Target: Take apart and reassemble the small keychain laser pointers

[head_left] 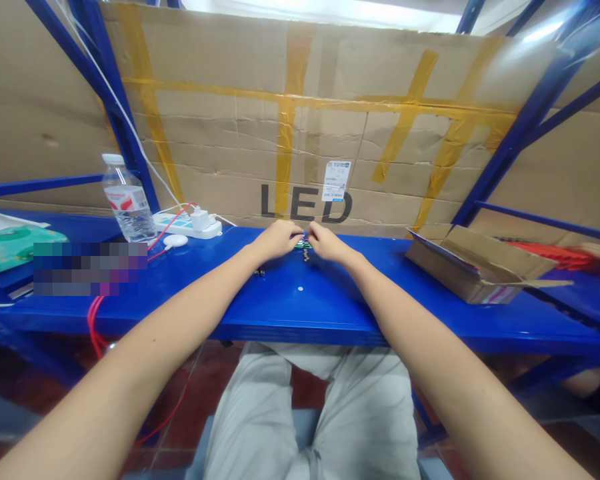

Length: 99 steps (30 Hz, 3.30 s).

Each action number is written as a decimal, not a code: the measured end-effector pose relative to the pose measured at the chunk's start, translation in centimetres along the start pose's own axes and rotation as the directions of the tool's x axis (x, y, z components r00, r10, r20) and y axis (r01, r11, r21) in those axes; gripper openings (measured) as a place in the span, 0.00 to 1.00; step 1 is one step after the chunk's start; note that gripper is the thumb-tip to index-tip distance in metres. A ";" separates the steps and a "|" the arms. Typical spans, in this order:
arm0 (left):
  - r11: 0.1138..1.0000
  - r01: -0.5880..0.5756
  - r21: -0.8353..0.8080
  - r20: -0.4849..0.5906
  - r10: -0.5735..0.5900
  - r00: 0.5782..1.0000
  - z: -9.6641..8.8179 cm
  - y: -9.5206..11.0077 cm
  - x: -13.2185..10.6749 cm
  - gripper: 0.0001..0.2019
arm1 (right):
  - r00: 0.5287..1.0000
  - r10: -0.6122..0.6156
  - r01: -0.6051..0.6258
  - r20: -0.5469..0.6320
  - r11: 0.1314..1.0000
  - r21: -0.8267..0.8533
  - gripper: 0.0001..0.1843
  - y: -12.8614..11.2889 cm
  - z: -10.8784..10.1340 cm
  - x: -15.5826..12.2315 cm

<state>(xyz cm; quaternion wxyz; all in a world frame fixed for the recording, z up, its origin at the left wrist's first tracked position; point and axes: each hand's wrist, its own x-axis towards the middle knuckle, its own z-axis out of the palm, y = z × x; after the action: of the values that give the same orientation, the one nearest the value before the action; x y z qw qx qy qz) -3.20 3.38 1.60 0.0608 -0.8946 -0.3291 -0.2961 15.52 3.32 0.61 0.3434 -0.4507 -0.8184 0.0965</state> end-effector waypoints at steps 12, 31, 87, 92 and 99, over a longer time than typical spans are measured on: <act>0.949 0.249 -0.193 -0.019 -0.258 0.966 0.6 -0.4 0.0 0.08 | 0.999 -0.012 0.012 -0.045 1.000 0.003 0.12 -0.3 -0.2 -0.2; 0.632 0.276 -0.724 -0.065 -0.461 0.885 -0.4 0.0 0.5 0.11 | 0.990 0.059 -0.109 0.125 0.887 0.448 0.10 -2.0 -1.0 -0.5; -0.153 0.205 -0.967 0.245 -0.328 0.912 -1.4 -0.8 0.4 0.43 | 0.993 0.049 -0.089 0.107 0.907 0.413 0.14 -2.6 -1.2 -0.7; -0.147 0.197 -0.969 0.237 -0.347 0.907 -1.6 -0.3 0.3 0.42 | 0.995 0.032 -0.070 0.095 0.904 0.421 0.14 -2.6 -1.3 -0.6; -0.162 0.191 -0.968 0.237 -0.338 0.911 -1.6 -0.3 0.3 0.42 | 0.995 0.020 -0.061 0.101 0.903 0.425 0.14 -2.6 -1.2 -0.6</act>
<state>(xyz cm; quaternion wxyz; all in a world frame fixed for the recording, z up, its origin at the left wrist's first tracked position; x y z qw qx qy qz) -3.98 3.29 3.08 -0.6620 -0.5396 -0.1753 -0.4898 14.81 1.17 2.45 0.3927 -0.3763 -0.7831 0.3014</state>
